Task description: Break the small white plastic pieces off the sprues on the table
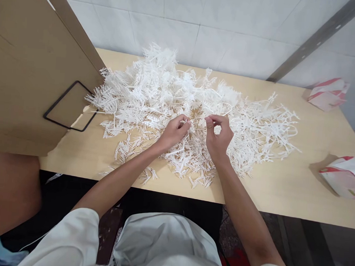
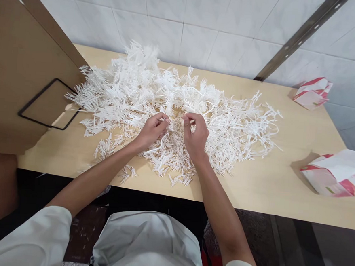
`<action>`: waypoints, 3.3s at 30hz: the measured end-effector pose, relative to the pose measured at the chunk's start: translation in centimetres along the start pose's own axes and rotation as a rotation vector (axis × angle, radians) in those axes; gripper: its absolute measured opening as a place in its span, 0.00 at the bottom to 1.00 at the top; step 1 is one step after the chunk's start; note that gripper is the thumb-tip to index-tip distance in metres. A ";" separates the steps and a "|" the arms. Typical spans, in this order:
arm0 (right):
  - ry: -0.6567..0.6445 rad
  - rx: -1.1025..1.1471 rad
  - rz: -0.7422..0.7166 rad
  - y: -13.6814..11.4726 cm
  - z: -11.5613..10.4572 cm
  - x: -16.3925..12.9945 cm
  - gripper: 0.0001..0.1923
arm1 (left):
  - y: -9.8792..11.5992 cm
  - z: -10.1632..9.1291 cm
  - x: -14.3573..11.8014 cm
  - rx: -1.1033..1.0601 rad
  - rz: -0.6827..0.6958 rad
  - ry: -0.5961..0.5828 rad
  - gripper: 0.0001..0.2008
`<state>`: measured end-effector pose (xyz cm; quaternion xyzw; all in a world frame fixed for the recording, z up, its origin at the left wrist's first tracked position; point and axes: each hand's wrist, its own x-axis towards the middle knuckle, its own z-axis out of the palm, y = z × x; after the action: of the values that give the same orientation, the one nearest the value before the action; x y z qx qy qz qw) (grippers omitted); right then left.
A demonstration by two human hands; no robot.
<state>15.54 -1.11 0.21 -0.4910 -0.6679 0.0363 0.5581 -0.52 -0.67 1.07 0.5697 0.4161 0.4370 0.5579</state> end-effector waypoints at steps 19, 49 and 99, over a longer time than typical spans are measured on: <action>-0.523 0.128 0.169 -0.4 0.1 0.1 0.16 | 0.3 -0.4 -0.5 0.448 0.223 -0.056 0.09; -0.527 0.117 0.188 -0.6 0.2 0.3 0.13 | -0.9 -1.1 0.3 0.398 0.199 -0.078 0.14; -0.237 0.017 0.004 -0.2 0.2 0.5 0.12 | -0.7 -1.6 0.5 0.311 0.280 0.028 0.13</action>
<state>15.29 -0.78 0.58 -0.4800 -0.7277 0.1011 0.4795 -1.90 0.26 0.37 0.6951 0.4029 0.4486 0.3914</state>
